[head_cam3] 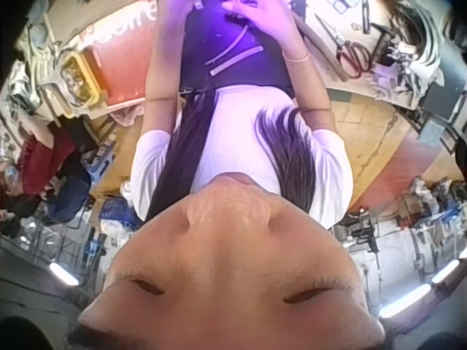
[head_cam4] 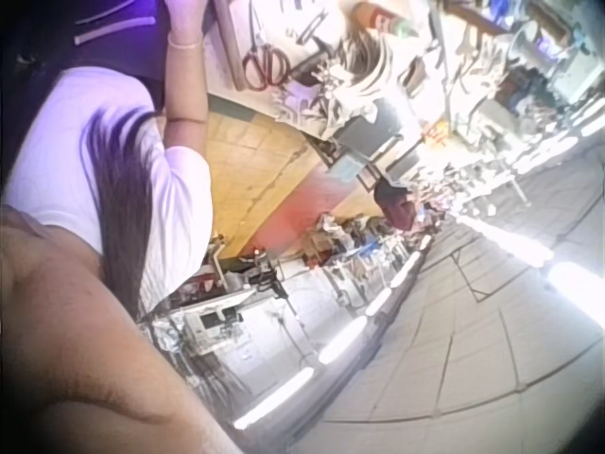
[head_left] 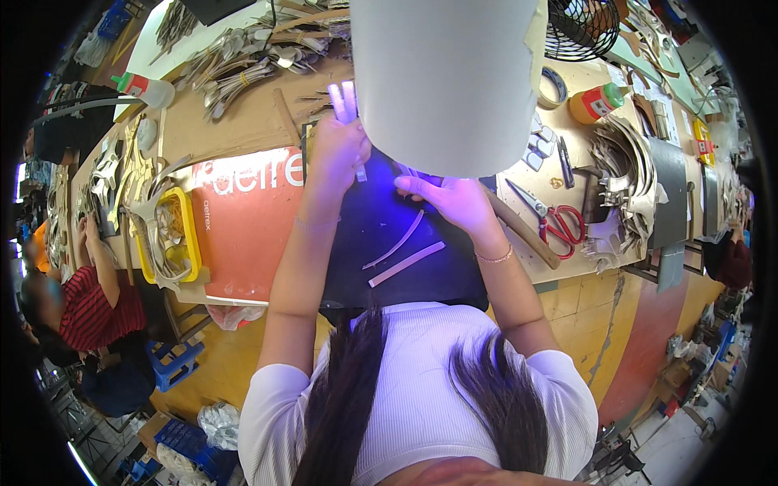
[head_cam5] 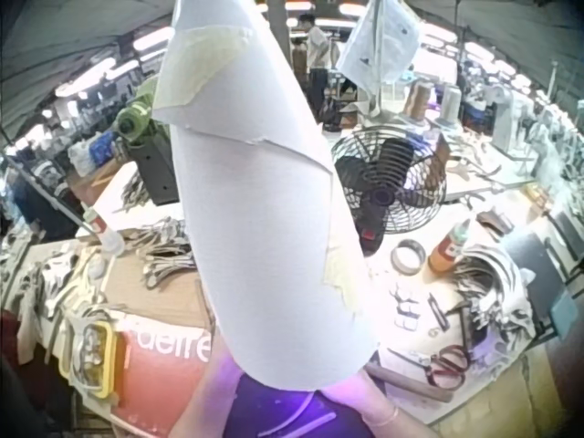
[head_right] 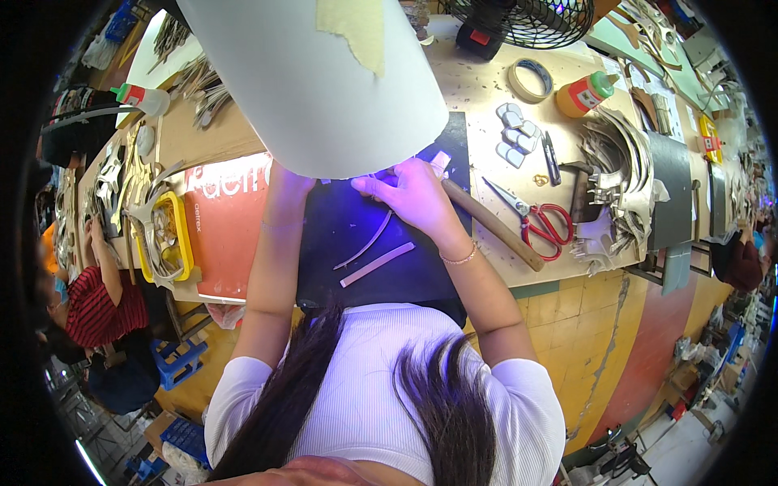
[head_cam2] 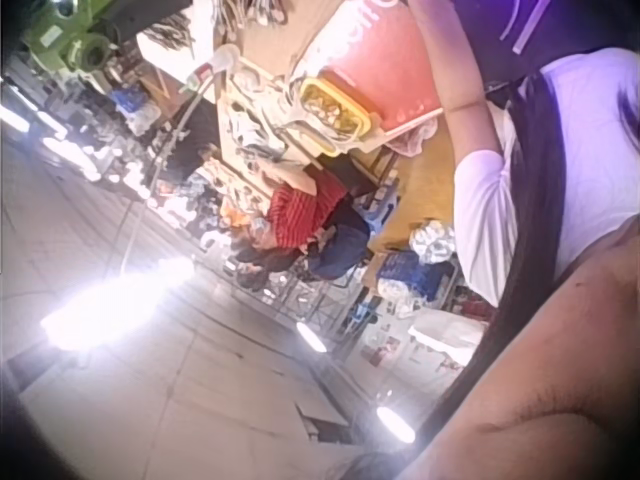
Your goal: The person uses red-handled scissors to cut a bundle of patterned fabric strips into shorter pieces on a workbench. The person then separates and aligns the cut strips by hand.
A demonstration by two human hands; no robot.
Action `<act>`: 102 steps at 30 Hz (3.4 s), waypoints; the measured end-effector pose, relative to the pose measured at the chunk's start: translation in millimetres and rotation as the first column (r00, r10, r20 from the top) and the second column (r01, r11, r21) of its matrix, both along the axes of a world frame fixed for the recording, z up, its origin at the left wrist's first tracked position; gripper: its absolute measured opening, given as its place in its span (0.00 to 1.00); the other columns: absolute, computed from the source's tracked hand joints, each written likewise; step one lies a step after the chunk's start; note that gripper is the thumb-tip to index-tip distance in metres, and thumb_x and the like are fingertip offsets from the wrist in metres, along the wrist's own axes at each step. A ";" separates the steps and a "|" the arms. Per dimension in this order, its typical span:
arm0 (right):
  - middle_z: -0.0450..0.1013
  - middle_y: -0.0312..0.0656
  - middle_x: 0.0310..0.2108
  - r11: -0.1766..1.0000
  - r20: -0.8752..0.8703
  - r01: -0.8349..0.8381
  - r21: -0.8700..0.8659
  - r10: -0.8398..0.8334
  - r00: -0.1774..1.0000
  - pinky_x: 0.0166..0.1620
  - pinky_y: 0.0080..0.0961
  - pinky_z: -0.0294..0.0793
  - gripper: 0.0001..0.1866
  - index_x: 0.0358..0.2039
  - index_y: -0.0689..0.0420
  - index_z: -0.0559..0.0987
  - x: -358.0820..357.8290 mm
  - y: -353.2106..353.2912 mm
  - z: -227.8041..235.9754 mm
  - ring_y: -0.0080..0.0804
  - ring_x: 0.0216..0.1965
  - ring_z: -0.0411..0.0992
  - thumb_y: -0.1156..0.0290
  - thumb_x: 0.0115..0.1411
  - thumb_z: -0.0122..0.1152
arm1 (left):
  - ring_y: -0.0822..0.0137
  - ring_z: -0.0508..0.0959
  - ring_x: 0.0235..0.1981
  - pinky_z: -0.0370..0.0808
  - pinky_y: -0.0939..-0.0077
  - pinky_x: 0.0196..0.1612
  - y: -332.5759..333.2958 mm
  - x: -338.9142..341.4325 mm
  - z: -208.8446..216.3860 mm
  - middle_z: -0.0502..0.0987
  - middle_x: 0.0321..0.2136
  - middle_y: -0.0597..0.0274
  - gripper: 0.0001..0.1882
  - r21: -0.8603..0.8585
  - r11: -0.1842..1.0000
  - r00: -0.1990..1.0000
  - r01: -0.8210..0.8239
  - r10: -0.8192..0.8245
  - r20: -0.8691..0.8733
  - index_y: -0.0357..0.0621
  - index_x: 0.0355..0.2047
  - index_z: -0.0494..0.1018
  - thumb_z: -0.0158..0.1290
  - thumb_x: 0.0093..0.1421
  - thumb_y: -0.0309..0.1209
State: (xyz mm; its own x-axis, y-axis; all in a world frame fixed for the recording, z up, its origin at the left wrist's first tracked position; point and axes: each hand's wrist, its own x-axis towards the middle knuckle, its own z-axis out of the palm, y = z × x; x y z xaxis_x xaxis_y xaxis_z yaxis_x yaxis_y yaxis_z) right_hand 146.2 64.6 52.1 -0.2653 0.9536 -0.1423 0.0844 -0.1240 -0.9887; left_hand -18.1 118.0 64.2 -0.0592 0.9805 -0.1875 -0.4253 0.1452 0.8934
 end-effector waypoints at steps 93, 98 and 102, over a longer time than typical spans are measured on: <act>0.76 0.37 0.26 0.955 -0.119 0.297 -0.022 -0.297 0.947 0.32 0.17 0.73 0.08 0.35 0.65 0.78 -4.7 -16.3 -19.7 0.18 0.27 0.72 0.76 0.55 0.61 | 0.81 0.56 0.05 0.51 0.84 0.08 -30.2 -9.8 -11.6 0.63 0.13 0.73 0.09 -0.079 0.992 0.993 0.095 -0.089 0.082 0.42 0.30 0.71 0.55 0.60 0.35; 0.76 0.38 0.28 0.962 -0.114 0.270 -0.033 -0.272 0.955 0.34 0.17 0.73 0.11 0.36 0.65 0.77 -12.8 -25.9 -24.6 0.19 0.28 0.73 0.73 0.54 0.65 | 0.84 0.56 0.07 0.50 0.86 0.10 -45.6 0.0 -8.0 0.65 0.13 0.75 0.07 0.002 0.999 0.999 0.036 -0.036 0.030 0.42 0.28 0.73 0.58 0.58 0.31; 0.74 0.36 0.28 0.980 -0.064 0.196 -0.025 -0.198 0.978 0.35 0.16 0.72 0.13 0.36 0.64 0.76 -12.6 -29.3 -25.7 0.19 0.29 0.72 0.71 0.53 0.67 | 0.87 0.57 0.09 0.49 0.87 0.12 -48.5 -1.6 -7.9 0.66 0.13 0.78 0.06 -0.022 0.999 0.999 0.033 -0.033 0.031 0.40 0.31 0.76 0.58 0.57 0.29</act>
State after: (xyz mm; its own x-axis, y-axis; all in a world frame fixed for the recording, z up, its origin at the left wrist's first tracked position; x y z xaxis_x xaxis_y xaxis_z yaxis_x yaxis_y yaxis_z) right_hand 133.5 35.3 26.4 -0.0821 0.9854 -0.1490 -0.0091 -0.1503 -0.9886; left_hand -19.7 69.4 56.3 -0.0208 0.9772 -0.2111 -0.4470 0.1797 0.8763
